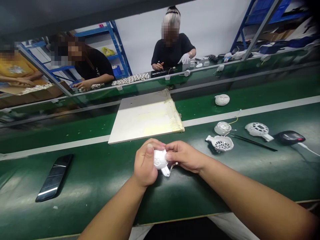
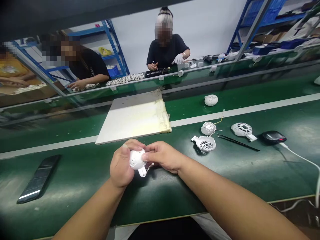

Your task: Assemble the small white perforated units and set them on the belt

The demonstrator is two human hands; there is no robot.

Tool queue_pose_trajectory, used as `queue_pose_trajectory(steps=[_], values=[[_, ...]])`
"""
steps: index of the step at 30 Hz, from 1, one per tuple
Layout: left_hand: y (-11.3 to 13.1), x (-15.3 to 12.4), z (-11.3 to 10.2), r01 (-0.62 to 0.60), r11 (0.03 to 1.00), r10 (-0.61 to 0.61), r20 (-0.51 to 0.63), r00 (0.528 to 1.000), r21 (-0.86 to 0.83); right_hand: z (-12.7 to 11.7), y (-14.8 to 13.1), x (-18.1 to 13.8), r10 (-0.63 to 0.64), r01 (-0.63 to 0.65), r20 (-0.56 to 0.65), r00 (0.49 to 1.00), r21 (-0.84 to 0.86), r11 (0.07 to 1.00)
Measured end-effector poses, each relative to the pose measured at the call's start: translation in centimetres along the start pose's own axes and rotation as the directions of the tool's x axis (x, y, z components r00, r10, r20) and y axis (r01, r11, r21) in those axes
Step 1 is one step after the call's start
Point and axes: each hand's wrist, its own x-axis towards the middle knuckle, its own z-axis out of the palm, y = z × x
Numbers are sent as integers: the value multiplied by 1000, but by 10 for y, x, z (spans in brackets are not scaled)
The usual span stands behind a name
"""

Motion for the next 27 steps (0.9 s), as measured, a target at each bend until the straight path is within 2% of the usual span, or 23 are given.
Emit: queue_pose_trajectory(steps=[5,7,8,9,11,12,13,14,15,16,17,18,19,20,22,23,27], values=[[-10,8,-5,41,999,-43,73,996,35,-3,-4,4,-3,1,-28,1000,-52,999],[-14,11,-9,46,993,-52,56,997,105,-4,-9,3,-120,102,-73,990,-221,970],[-16,13,-11,43,989,-47,30,998,139,-4,-12,2,-237,184,-105,966,-371,910],[-16,14,-13,40,985,-44,19,999,168,-5,-14,0,-381,263,-114,918,-543,797],[-16,14,-15,51,977,-68,76,995,207,-6,-19,-4,-615,363,14,788,-818,446],[-16,14,-16,72,970,-104,127,986,232,-6,-20,-7,-663,394,124,738,-877,275],[-15,14,-17,94,959,-144,172,975,266,-7,-21,-8,-676,423,217,705,-893,154],[-14,13,-17,107,947,-173,200,964,303,-8,-22,-10,-691,448,264,673,-889,97],[-12,12,-16,108,936,-187,214,959,334,-9,-21,-10,-727,462,255,638,-882,96],[-11,11,-15,97,930,-187,227,956,356,-11,-20,-10,-776,463,194,600,-876,138],[-10,9,-14,74,926,-178,257,950,370,-12,-19,-9,-820,460,101,564,-863,210],[-9,8,-12,43,926,-166,301,939,375,-12,-17,-8,-836,466,4,549,-832,302],[-9,6,-10,13,926,-156,352,923,377,-13,-14,-6,-817,477,-71,573,-781,403],[-9,5,-8,-12,926,-151,398,905,377,-13,-12,-5,-770,486,-112,628,-716,501],[-10,2,-3,-46,922,-146,454,879,385,-11,-6,-2,-648,463,-134,750,-592,659],[-11,1,-1,-52,919,-147,461,875,392,-9,-4,-1,-600,442,-139,788,-552,708],[-15,-2,4,-51,896,-152,413,898,441,-5,2,1,-515,357,-199,834,-517,778]])
